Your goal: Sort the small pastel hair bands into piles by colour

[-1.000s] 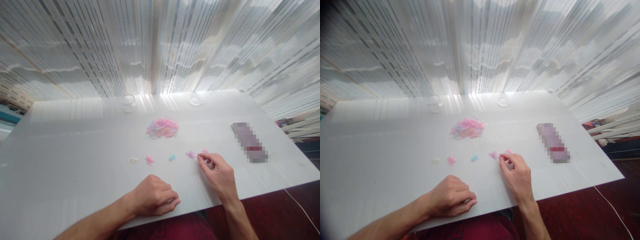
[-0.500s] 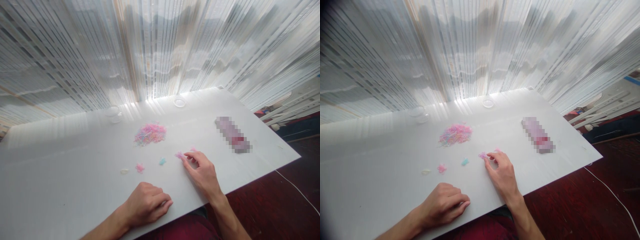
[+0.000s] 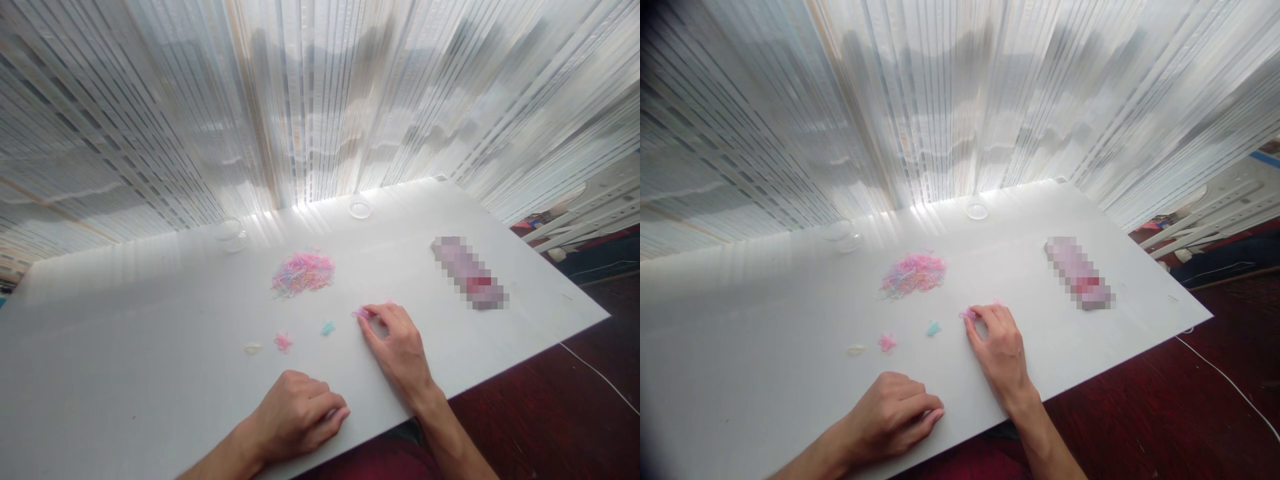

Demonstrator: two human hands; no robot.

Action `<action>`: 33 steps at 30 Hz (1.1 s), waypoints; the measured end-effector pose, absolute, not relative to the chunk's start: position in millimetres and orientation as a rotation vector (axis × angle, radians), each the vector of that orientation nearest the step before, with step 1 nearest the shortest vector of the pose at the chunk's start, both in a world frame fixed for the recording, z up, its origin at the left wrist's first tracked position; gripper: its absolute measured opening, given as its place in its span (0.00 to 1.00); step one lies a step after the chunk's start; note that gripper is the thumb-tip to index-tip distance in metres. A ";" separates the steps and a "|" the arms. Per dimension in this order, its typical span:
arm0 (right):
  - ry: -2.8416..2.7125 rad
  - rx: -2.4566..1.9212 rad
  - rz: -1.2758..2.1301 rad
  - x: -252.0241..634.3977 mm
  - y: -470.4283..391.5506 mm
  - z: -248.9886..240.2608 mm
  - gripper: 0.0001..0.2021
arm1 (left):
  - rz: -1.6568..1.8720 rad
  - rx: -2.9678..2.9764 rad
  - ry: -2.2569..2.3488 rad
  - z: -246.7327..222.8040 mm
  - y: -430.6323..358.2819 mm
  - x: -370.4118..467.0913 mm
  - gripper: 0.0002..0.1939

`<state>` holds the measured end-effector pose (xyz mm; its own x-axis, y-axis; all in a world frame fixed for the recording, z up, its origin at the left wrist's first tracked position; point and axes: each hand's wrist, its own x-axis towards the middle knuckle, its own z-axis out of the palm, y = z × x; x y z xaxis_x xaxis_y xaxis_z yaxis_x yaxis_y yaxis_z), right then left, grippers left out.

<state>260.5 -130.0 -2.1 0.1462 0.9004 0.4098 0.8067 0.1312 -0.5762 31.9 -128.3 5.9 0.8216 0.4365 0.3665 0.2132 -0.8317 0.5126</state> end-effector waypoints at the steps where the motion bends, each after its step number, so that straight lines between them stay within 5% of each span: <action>1: -1.659 -1.666 0.157 260.7 -130.2 -2.0 0.05 | 0.664 2.548 0.485 6.0 -128.0 32.1 0.10; 18: -1.663 -1.553 0.147 269.5 -138.4 -7.5 0.07 | 0.809 2.526 0.529 6.0 -130.0 41.1 0.09; 27: -1.581 -1.535 0.282 272.9 -139.9 -1.1 0.07 | 0.709 2.584 0.759 56.5 -84.0 18.6 0.06; 33: -1.543 -1.500 0.361 273.9 -140.5 -4.8 0.08 | 0.398 2.535 1.237 83.5 -5.6 15.4 0.19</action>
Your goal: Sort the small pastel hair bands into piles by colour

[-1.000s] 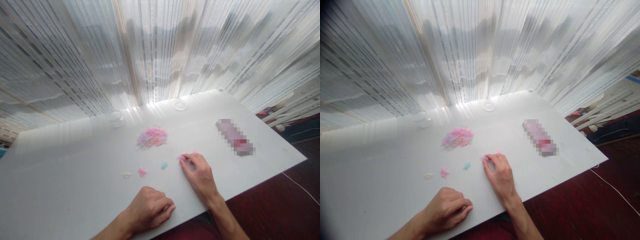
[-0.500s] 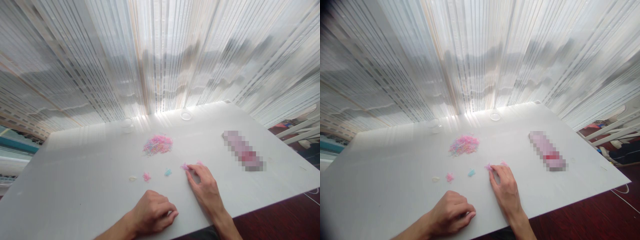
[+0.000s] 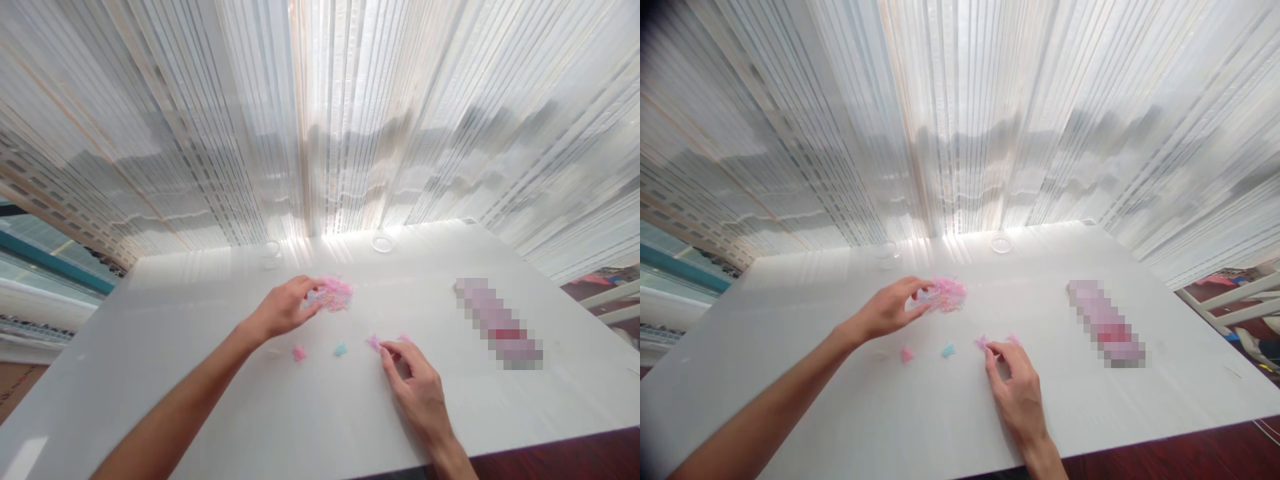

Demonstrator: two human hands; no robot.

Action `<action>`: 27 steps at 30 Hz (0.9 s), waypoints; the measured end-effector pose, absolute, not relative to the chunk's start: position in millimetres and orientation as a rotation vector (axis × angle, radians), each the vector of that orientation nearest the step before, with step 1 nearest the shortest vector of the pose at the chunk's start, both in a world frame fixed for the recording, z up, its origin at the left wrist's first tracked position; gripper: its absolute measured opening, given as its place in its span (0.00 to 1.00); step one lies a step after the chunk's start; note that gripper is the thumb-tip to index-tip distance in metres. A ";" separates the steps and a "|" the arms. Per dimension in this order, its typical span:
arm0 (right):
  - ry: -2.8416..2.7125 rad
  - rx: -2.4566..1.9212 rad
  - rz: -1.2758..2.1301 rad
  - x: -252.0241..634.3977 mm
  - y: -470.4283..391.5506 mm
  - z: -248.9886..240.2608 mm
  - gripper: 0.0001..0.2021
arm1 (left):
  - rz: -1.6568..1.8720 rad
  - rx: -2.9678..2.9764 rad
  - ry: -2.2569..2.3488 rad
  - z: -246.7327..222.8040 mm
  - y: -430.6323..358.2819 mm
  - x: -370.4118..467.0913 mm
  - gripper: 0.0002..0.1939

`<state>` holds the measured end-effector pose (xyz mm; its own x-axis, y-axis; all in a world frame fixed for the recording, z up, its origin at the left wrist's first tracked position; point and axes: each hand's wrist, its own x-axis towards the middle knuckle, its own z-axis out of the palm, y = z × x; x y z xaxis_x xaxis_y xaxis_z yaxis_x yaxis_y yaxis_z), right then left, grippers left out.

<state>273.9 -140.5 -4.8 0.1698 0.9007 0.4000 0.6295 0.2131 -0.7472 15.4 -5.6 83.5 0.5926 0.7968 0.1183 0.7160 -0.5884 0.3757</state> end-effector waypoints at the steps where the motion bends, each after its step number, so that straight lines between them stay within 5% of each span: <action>1: -1.528 -1.500 0.368 273.8 -141.3 -5.0 0.08 | 0.321 2.536 1.275 85.2 4.6 18.6 0.22; 5: -1.535 -1.464 0.409 275.8 -140.9 3.8 0.08 | 0.187 2.572 1.224 85.4 30.1 35.2 0.28; 16: -1.889 -1.337 0.619 305.3 -45.8 75.9 0.13 | 0.077 2.611 1.215 77.6 50.6 53.5 0.13; 27: -1.909 -1.272 0.673 293.9 -16.3 47.6 0.13 | 0.303 2.496 1.281 78.4 47.2 43.8 0.12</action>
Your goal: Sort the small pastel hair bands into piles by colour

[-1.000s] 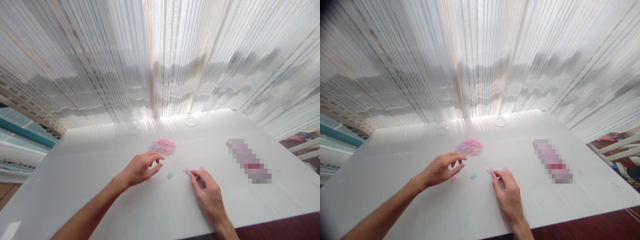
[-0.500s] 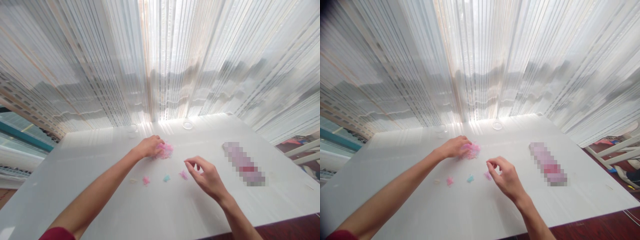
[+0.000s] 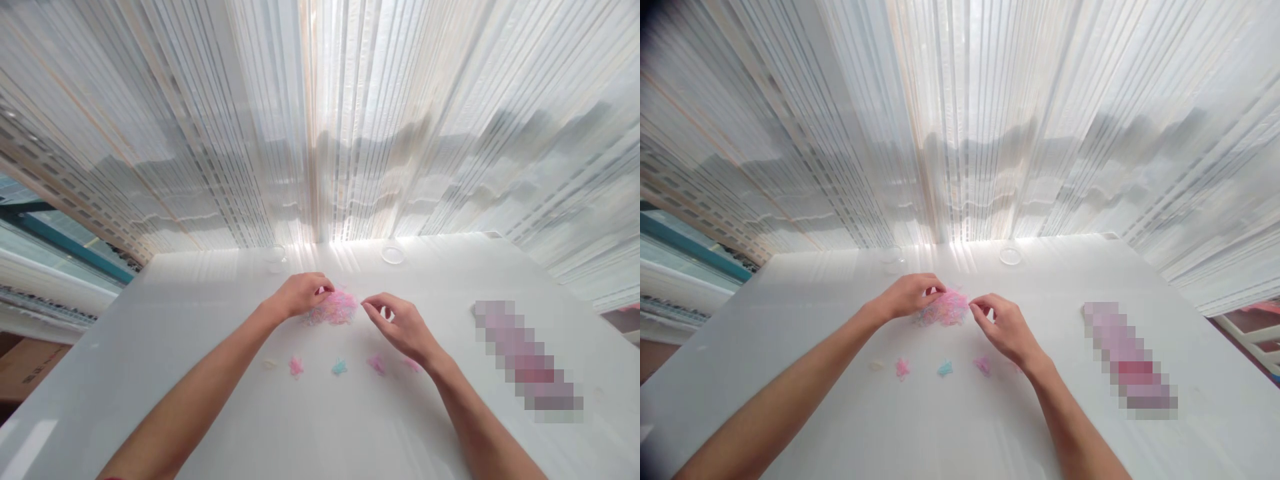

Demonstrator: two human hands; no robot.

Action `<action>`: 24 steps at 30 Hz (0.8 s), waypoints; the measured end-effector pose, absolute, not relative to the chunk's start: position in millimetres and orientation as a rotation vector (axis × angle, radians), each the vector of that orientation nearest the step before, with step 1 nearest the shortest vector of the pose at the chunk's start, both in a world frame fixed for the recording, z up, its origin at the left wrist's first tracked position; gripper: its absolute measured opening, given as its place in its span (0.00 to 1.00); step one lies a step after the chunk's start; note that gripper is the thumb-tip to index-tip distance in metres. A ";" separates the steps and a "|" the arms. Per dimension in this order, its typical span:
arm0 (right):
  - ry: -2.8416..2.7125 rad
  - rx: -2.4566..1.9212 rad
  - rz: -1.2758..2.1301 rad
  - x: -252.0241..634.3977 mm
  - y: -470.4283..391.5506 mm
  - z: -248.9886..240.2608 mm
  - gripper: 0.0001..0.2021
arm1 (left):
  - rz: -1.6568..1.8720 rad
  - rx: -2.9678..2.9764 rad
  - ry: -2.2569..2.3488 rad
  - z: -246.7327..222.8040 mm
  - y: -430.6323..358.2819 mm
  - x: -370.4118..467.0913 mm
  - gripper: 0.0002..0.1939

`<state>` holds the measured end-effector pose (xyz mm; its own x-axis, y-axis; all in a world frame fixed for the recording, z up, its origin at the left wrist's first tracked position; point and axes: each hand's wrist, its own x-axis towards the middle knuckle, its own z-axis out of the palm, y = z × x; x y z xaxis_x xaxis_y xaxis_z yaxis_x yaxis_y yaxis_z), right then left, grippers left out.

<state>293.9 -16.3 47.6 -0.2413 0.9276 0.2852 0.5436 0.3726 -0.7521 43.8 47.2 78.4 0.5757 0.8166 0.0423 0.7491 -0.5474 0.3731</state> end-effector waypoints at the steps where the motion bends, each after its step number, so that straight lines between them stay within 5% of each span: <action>1: -1.927 -1.263 0.655 294.1 -19.2 44.7 0.13 | 0.337 2.478 1.291 78.0 46.5 42.8 0.11; 24: -2.065 -1.210 0.366 288.0 -29.5 44.0 0.11 | 0.672 2.228 1.337 71.5 32.0 29.1 0.08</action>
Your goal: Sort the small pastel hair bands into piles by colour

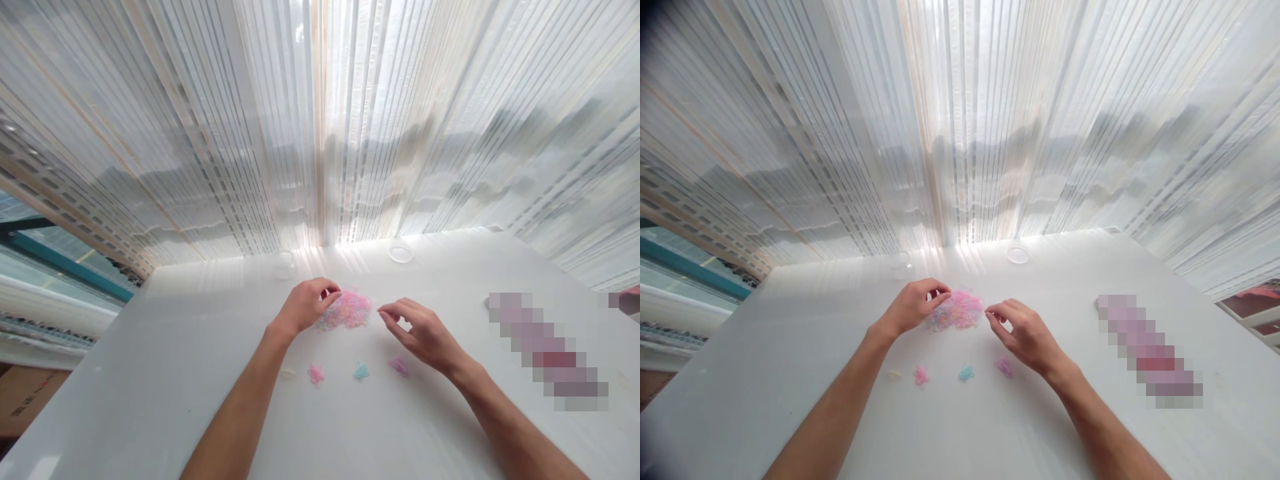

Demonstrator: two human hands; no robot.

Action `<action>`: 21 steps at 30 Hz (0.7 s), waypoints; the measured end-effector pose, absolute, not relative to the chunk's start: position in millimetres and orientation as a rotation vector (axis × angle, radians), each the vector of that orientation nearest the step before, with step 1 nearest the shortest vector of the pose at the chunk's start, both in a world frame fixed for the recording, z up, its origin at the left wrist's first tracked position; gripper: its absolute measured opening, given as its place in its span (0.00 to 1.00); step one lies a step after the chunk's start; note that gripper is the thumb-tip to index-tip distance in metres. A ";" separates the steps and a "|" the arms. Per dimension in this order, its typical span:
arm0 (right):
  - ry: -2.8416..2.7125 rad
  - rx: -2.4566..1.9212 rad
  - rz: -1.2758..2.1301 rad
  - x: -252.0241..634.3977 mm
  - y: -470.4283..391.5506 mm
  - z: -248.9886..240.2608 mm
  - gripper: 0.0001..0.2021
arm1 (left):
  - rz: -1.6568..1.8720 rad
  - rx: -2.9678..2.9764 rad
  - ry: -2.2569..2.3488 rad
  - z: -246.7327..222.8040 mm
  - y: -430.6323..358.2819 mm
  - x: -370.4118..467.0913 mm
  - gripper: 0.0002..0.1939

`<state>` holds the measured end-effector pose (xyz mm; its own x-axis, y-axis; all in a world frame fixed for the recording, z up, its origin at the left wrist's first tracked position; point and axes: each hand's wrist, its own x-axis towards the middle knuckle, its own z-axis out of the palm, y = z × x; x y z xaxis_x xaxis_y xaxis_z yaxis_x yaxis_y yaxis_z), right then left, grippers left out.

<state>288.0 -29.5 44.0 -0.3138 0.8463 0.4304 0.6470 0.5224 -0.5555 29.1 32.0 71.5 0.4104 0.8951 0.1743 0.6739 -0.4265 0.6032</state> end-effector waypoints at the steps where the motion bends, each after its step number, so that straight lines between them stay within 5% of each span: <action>1: -2.076 -1.206 0.344 287.9 -29.3 43.3 0.11 | 0.658 2.219 1.340 72.7 32.7 27.5 0.09; 21: -2.018 -1.167 0.106 294.9 -19.7 35.3 0.08 | 0.521 2.112 1.300 92.9 32.5 25.0 0.08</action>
<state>294.9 -19.7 35.3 -0.2680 0.7644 0.5864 0.6986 0.5734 -0.4281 25.0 32.5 92.9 0.4439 0.8959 0.0194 0.6613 -0.3421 0.6675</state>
